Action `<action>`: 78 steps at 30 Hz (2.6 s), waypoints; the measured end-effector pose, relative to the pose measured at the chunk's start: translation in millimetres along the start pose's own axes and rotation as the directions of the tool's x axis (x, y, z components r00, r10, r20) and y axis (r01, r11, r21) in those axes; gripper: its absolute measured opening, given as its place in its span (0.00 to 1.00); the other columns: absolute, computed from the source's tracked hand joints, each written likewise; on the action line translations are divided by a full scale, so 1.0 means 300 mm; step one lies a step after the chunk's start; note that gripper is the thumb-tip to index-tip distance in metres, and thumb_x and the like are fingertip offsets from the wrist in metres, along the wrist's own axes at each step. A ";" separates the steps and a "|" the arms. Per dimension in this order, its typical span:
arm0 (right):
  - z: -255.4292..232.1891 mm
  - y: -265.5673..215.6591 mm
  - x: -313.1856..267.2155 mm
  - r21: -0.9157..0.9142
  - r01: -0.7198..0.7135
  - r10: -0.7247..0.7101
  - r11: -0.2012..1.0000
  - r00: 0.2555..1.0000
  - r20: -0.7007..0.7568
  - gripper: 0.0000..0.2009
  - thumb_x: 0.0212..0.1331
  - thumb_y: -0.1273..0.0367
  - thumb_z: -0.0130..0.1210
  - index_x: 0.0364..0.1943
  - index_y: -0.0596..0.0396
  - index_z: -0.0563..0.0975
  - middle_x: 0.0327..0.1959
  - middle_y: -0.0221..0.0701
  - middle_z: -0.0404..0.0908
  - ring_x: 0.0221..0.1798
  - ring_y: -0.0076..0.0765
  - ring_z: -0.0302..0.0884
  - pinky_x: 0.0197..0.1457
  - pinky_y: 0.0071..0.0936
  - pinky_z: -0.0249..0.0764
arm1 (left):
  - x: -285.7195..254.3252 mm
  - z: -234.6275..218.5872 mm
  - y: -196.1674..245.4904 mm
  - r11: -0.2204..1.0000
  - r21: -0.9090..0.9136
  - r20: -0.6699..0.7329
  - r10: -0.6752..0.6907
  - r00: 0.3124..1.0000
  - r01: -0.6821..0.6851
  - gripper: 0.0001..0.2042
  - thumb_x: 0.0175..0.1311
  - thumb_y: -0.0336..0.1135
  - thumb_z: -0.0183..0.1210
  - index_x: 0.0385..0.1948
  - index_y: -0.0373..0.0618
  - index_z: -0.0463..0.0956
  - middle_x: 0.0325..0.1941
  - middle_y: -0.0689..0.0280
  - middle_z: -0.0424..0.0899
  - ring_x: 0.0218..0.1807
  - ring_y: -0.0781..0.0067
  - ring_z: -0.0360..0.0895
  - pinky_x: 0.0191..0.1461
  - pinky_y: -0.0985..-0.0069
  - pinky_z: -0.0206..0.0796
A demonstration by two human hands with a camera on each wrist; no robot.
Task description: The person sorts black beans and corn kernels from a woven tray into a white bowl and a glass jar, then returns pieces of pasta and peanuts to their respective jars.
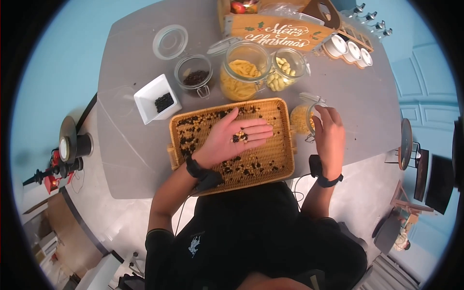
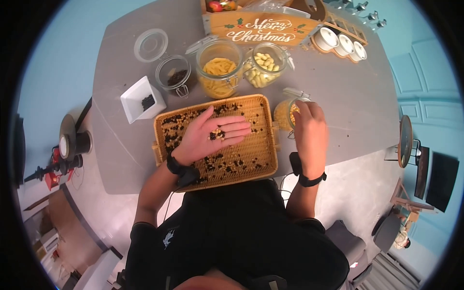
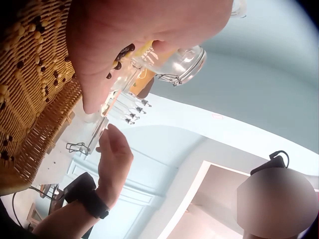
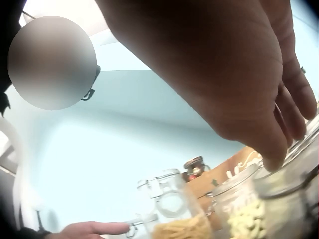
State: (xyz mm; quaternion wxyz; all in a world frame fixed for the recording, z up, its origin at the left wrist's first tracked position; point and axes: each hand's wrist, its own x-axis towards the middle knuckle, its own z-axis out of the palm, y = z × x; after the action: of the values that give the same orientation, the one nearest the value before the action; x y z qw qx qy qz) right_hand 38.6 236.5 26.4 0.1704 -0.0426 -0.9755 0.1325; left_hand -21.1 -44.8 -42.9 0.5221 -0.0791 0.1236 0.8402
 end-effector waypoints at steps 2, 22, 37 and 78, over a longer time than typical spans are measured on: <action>0.008 -0.098 -0.014 0.096 0.009 -0.015 0.995 0.998 0.058 0.13 0.60 0.79 0.61 0.49 0.57 0.84 0.50 0.43 0.85 0.50 0.56 0.84 0.50 0.47 0.82 | 0.002 -0.008 0.002 1.000 -0.020 0.019 0.009 1.000 -0.009 0.41 0.88 0.59 0.28 0.79 0.21 0.52 0.83 0.35 0.59 0.86 0.37 0.56 0.89 0.49 0.47; 0.181 -0.304 -0.032 0.594 0.309 -0.517 0.743 0.828 0.216 0.13 0.55 0.74 0.66 0.45 0.59 0.80 0.52 0.38 0.84 0.53 0.54 0.82 0.55 0.49 0.81 | 0.013 -0.105 -0.029 0.999 -0.034 -0.044 0.017 0.999 -0.019 0.35 0.86 0.62 0.42 0.67 0.33 0.73 0.65 0.55 0.82 0.66 0.59 0.80 0.71 0.58 0.73; 0.193 -0.299 -0.037 0.608 0.292 -0.504 0.739 0.837 0.211 0.13 0.54 0.76 0.67 0.45 0.58 0.84 0.48 0.37 0.86 0.47 0.52 0.85 0.49 0.45 0.82 | 0.017 -0.094 -0.037 0.998 -0.060 -0.079 0.004 0.997 -0.009 0.34 0.85 0.61 0.44 0.66 0.30 0.73 0.65 0.51 0.81 0.66 0.54 0.80 0.73 0.54 0.73; -0.002 0.058 0.038 0.405 -0.291 0.238 0.867 0.955 0.178 0.07 0.65 0.78 0.66 0.44 0.61 0.88 0.37 0.33 0.91 0.32 0.28 0.84 0.39 0.26 0.80 | -0.001 -0.019 -0.010 0.992 0.118 -0.001 -0.035 0.999 0.035 0.44 0.86 0.63 0.29 0.77 0.20 0.57 0.81 0.36 0.64 0.84 0.39 0.61 0.88 0.49 0.51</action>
State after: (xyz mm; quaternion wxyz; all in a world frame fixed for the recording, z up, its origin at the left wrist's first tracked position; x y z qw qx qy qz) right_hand 28.8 254.7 25.8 0.0957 -0.1294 -0.9162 0.3669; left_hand -18.4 -45.6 -48.6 0.5404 -0.0497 0.1713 0.8223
